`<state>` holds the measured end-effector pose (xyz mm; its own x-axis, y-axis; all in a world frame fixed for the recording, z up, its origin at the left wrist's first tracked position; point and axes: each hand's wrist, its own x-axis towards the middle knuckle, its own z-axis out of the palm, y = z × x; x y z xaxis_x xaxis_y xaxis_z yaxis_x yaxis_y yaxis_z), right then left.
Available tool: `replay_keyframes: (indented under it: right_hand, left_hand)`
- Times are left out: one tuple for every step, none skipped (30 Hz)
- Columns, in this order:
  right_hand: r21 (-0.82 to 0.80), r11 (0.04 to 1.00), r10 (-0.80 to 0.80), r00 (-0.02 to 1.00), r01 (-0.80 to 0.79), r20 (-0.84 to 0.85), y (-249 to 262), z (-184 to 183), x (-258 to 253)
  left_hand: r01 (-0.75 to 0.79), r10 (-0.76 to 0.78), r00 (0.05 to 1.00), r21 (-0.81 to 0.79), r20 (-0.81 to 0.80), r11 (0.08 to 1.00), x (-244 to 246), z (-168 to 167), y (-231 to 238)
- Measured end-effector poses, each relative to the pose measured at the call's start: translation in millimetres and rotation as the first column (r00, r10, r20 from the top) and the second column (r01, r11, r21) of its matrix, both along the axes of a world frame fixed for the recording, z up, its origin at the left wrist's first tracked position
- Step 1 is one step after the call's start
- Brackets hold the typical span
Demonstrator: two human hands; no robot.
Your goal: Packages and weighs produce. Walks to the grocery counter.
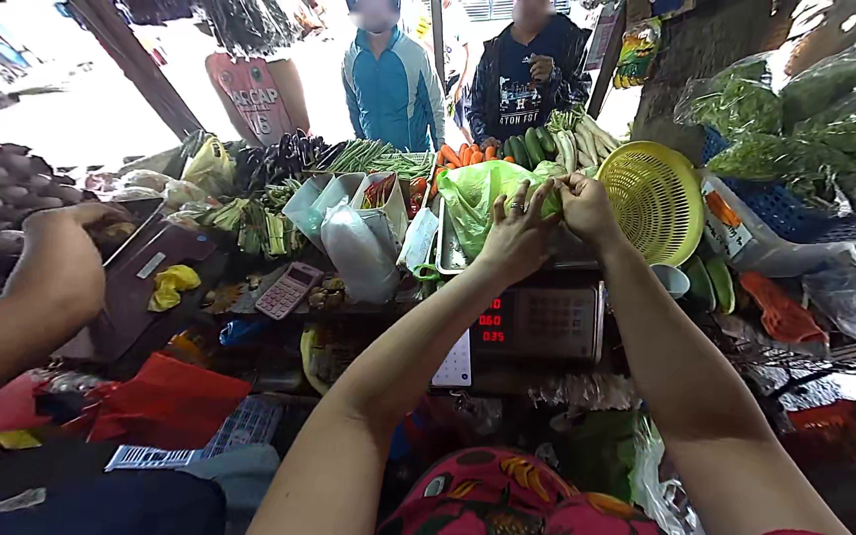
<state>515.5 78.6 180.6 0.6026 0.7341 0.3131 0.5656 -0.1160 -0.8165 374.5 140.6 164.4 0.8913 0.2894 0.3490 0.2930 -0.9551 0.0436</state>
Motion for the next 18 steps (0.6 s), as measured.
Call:
replay_keyframes:
  right_hand:
    - [0.008,1.0,0.003,1.0,-0.003,-0.004,-8.7,-0.8,-6.2]
    - [0.015,1.0,0.007,1.0,-0.007,0.003,-18.7,-3.6,-11.2]
    - [0.021,1.0,0.01,1.0,-0.01,0.019,-28.6,-8.9,-14.3]
    - [0.021,1.0,0.012,1.0,-0.013,0.026,-36.5,-14.0,-14.6]
    - [0.02,1.0,0.014,1.0,-0.015,0.018,-43.6,-18.6,-13.7]
    - [0.023,1.0,0.014,1.0,-0.014,0.004,-50.1,-22.7,-14.0]
    - [0.032,0.999,0.009,1.0,-0.009,-0.024,-54.7,-25.4,-16.2]
    - [0.048,0.999,0.007,0.999,-0.005,-0.053,-57.8,-27.9,-20.4]
    - [0.054,0.999,0.008,0.997,-0.005,-0.071,-60.9,-30.2,-26.4]
    - [0.056,0.998,0.009,0.997,-0.005,-0.071,-64.9,-31.0,-33.9]
    - [0.06,0.998,0.008,0.999,-0.005,-0.044,-69.9,-30.8,-42.3]
    - [0.06,0.998,-0.002,1.0,0.002,0.011,-74.4,-31.3,-50.8]
    - [0.051,0.999,-0.012,0.998,0.01,0.057,-79.0,-31.9,-59.3]
    - [0.045,0.999,-0.027,0.995,0.023,0.095,-82.4,-33.0,-67.2]
    - [0.039,0.998,-0.051,0.99,0.046,0.133,-84.5,-34.3,-73.0]
    - [0.037,0.997,-0.071,0.984,0.065,0.163,-86.8,-35.1,-75.9]
    - [0.035,0.996,-0.082,0.98,0.077,0.179,-89.5,-35.4,-77.2]
    - [0.023,0.996,-0.094,0.977,0.092,0.191,-92.2,-35.4,-78.1]
  left_hand:
    - [-0.003,0.003,1.0,-0.005,0.021,1.0,2.9,-3.2,-2.3]
    - [0.004,-0.004,1.0,0.006,0.02,1.0,3.5,-3.2,-4.5]
    - [0.027,-0.027,1.0,0.015,-0.006,1.0,1.9,-0.4,-5.7]
    - [0.06,-0.059,0.998,0.008,-0.028,0.998,-2.4,3.4,-6.6]
    - [0.105,-0.104,0.994,0.012,-0.035,0.994,-7.6,6.5,-6.2]
    - [0.15,-0.149,0.988,0.031,-0.034,0.988,-12.6,9.3,-5.4]
    - [0.191,-0.191,0.982,0.059,-0.013,0.98,-16.4,10.6,-4.1]
    - [0.223,-0.225,0.974,0.093,0.016,0.97,-18.2,9.7,-2.3]
    - [0.233,-0.239,0.97,0.121,0.04,0.965,-17.9,7.1,-1.2]
    - [0.219,-0.23,0.971,0.14,0.067,0.966,-16.1,3.0,-1.1]
    - [0.188,-0.203,0.974,0.137,0.103,0.973,-13.9,-0.5,-2.2]
    - [0.151,-0.169,0.975,0.131,0.142,0.98,-11.6,-2.8,-4.3]
    - [0.116,-0.132,0.981,0.111,0.146,0.987,-10.6,-1.9,-7.9]
    - [0.088,-0.099,0.987,0.088,0.131,0.992,-10.1,-0.1,-12.0]
    - [0.062,-0.073,0.99,0.091,0.124,0.994,-8.9,0.4,-15.4]
    - [0.044,-0.057,0.99,0.096,0.131,0.994,-7.4,-1.4,-18.6]
    - [0.024,-0.039,0.987,0.099,0.155,0.995,-5.3,-5.4,-22.0]
    - [-0.011,-0.004,0.986,0.092,0.165,0.996,-2.9,-8.5,-25.6]
